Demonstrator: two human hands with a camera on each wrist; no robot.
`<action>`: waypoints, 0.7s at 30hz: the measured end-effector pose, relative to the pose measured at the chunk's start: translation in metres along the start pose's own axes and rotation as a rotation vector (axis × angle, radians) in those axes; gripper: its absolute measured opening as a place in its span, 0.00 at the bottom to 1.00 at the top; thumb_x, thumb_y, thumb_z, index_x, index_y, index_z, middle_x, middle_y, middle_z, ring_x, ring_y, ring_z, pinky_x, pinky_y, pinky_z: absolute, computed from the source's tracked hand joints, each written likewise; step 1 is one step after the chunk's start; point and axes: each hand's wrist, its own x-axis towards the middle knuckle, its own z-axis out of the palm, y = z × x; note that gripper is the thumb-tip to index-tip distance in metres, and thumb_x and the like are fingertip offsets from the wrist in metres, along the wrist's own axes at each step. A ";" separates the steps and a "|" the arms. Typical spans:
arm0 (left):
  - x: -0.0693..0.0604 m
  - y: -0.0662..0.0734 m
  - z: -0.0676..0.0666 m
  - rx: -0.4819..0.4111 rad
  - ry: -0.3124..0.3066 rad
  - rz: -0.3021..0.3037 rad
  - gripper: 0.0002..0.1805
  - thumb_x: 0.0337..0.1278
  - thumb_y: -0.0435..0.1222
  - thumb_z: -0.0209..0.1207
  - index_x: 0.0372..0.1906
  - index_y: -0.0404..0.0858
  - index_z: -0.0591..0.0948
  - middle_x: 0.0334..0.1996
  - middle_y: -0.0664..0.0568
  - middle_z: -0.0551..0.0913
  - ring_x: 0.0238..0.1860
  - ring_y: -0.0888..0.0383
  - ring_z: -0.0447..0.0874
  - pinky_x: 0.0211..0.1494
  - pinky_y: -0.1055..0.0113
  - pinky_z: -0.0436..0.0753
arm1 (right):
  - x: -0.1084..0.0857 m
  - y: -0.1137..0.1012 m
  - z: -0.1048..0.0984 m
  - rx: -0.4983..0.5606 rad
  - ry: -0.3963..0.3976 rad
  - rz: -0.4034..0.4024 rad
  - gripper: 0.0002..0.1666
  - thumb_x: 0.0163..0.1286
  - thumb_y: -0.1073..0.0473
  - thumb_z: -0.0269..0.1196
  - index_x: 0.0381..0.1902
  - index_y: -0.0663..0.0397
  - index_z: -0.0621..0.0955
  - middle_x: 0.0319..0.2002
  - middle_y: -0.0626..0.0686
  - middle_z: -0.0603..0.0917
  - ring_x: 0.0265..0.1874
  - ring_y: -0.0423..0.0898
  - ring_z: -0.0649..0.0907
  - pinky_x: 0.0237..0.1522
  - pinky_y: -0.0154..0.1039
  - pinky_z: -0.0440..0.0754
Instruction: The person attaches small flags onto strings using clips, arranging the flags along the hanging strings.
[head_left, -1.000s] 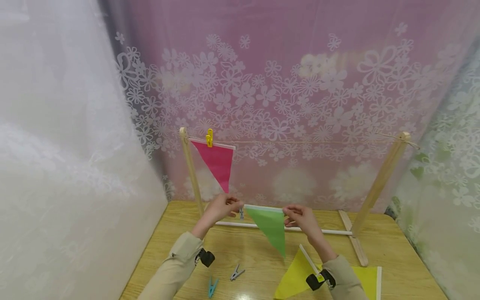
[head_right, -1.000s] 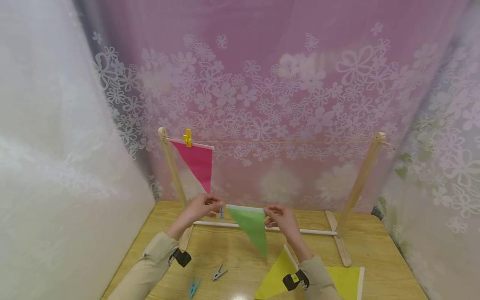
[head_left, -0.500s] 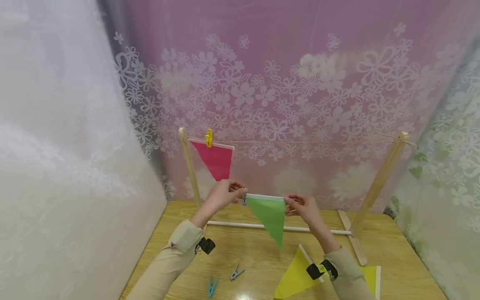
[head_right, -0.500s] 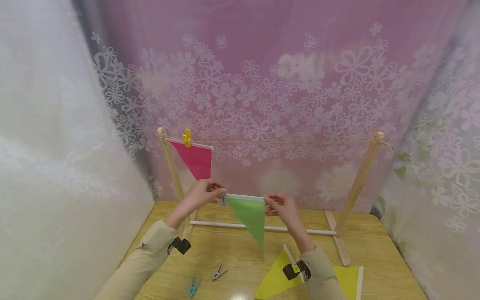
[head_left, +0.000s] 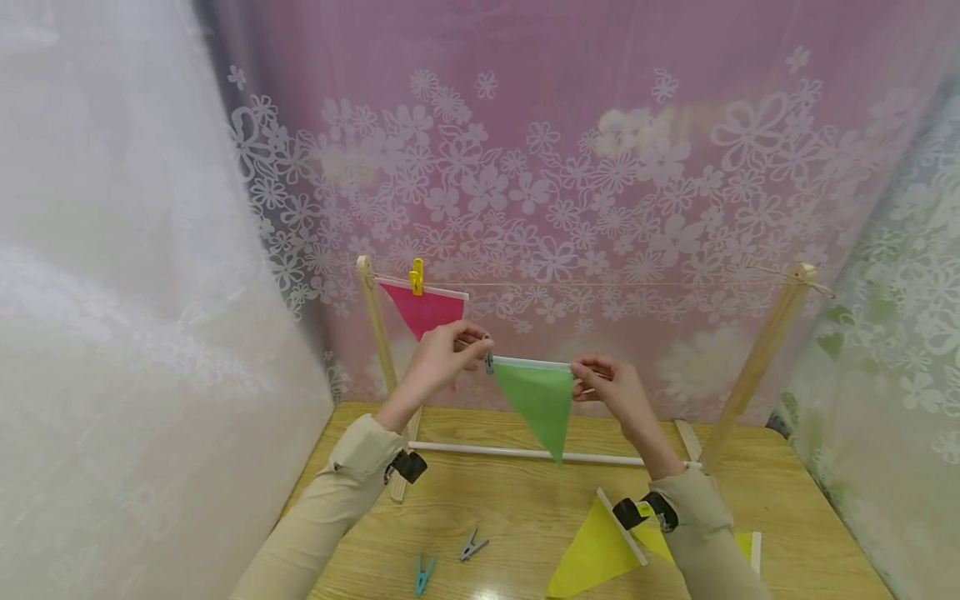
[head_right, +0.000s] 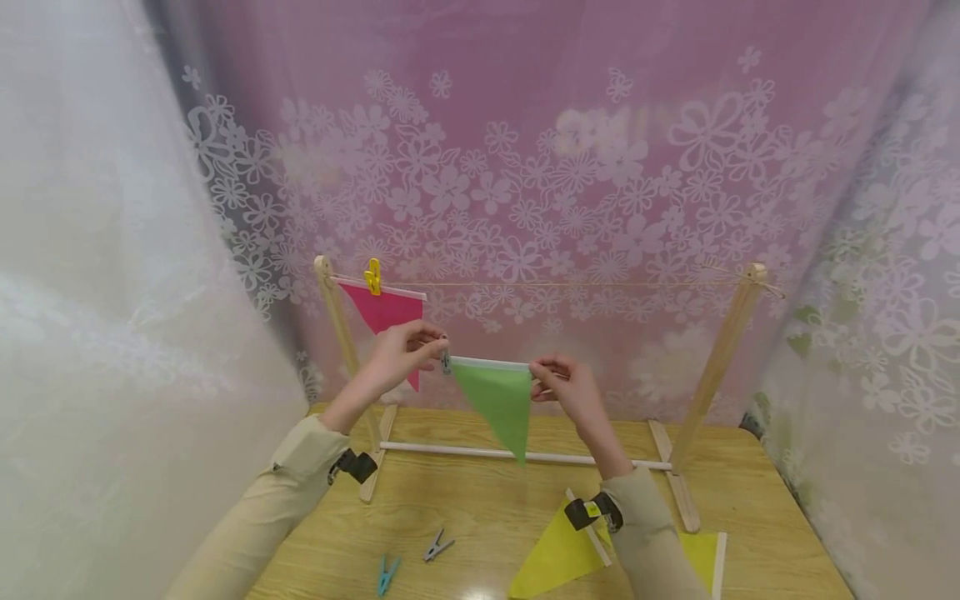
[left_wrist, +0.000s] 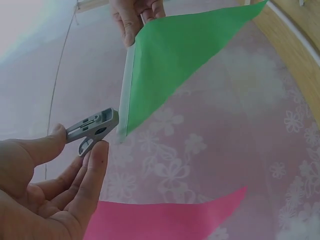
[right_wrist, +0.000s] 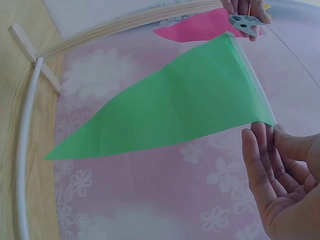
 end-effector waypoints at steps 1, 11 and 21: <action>0.001 0.002 -0.002 0.001 0.008 0.009 0.14 0.70 0.42 0.62 0.52 0.38 0.84 0.41 0.47 0.89 0.37 0.53 0.90 0.39 0.65 0.88 | 0.001 -0.003 0.000 0.001 -0.001 -0.005 0.24 0.76 0.55 0.63 0.55 0.73 0.78 0.36 0.53 0.86 0.31 0.44 0.87 0.38 0.41 0.89; 0.013 0.026 -0.018 0.058 0.076 0.069 0.17 0.70 0.45 0.62 0.55 0.38 0.83 0.45 0.48 0.89 0.43 0.54 0.90 0.45 0.60 0.88 | 0.014 -0.026 0.002 0.007 0.001 -0.054 0.22 0.76 0.56 0.62 0.54 0.73 0.79 0.34 0.50 0.86 0.30 0.42 0.86 0.38 0.44 0.89; 0.027 0.045 -0.032 0.081 0.109 0.132 0.18 0.71 0.46 0.62 0.56 0.38 0.83 0.48 0.48 0.87 0.47 0.54 0.88 0.48 0.61 0.87 | 0.023 -0.046 0.000 -0.016 0.021 -0.102 0.22 0.76 0.55 0.62 0.53 0.71 0.80 0.32 0.46 0.85 0.29 0.41 0.86 0.37 0.41 0.89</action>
